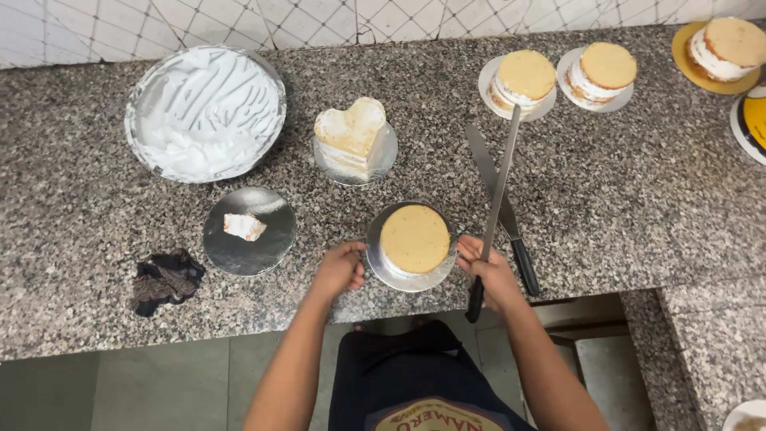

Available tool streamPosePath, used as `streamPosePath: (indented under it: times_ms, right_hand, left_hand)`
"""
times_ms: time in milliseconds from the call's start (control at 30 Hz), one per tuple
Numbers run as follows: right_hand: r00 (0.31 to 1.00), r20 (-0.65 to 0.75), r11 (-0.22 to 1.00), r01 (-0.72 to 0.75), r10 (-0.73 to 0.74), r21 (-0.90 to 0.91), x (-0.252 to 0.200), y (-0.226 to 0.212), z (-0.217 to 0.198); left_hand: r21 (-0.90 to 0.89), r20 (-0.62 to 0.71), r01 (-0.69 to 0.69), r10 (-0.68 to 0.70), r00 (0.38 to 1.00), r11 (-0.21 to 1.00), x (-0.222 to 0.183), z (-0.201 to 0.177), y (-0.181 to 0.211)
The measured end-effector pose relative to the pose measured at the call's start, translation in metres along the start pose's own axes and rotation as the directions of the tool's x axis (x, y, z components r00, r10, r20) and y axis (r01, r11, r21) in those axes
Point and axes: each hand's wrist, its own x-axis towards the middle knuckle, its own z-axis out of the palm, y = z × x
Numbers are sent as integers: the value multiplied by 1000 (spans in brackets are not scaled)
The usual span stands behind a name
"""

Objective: The recorder is frosting and assembling several mini cakes, including heart-shaped and circular sponges, using a spatula and serrated knife on a production counter.

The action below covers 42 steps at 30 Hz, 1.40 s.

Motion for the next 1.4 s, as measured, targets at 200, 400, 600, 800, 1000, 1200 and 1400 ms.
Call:
streamPosePath:
  times_ms: [200, 400, 600, 800, 1000, 1200, 1400]
  right_hand:
    - [995, 95, 992, -21, 33, -125, 23, -15, -10]
    - [985, -169, 992, -48, 28, -116, -15, 10, -10]
    - [986, -133, 994, -103, 105, 23, -31, 14, 4]
    - [994, -94, 992, -65, 55, -106, 19, -6, -15]
    - [992, -94, 990, -89, 79, -109, 5, -9, -23]
    - [985, -140, 990, -116, 104, -78, -17, 13, -13]
    - [994, -94, 993, -70, 61, -92, 9, 5, -23]
  left_hand:
    - [-82, 29, 26, -24, 999, 996, -27, 4, -46]
    - [-146, -41, -14, 8, 999, 989, -8, -4, -19]
    - [-123, -51, 7, -14, 999, 992, 5, 6, -12]
    - [-195, 41, 23, -16, 999, 981, -26, 15, -43]
    - [-340, -71, -43, 20, 997, 939, -27, 12, -43]
    - [-287, -30, -9, 0, 1000, 958, -12, 19, -27]
    - [-242, -10, -5, 3, 1000, 970, -16, 22, -41]
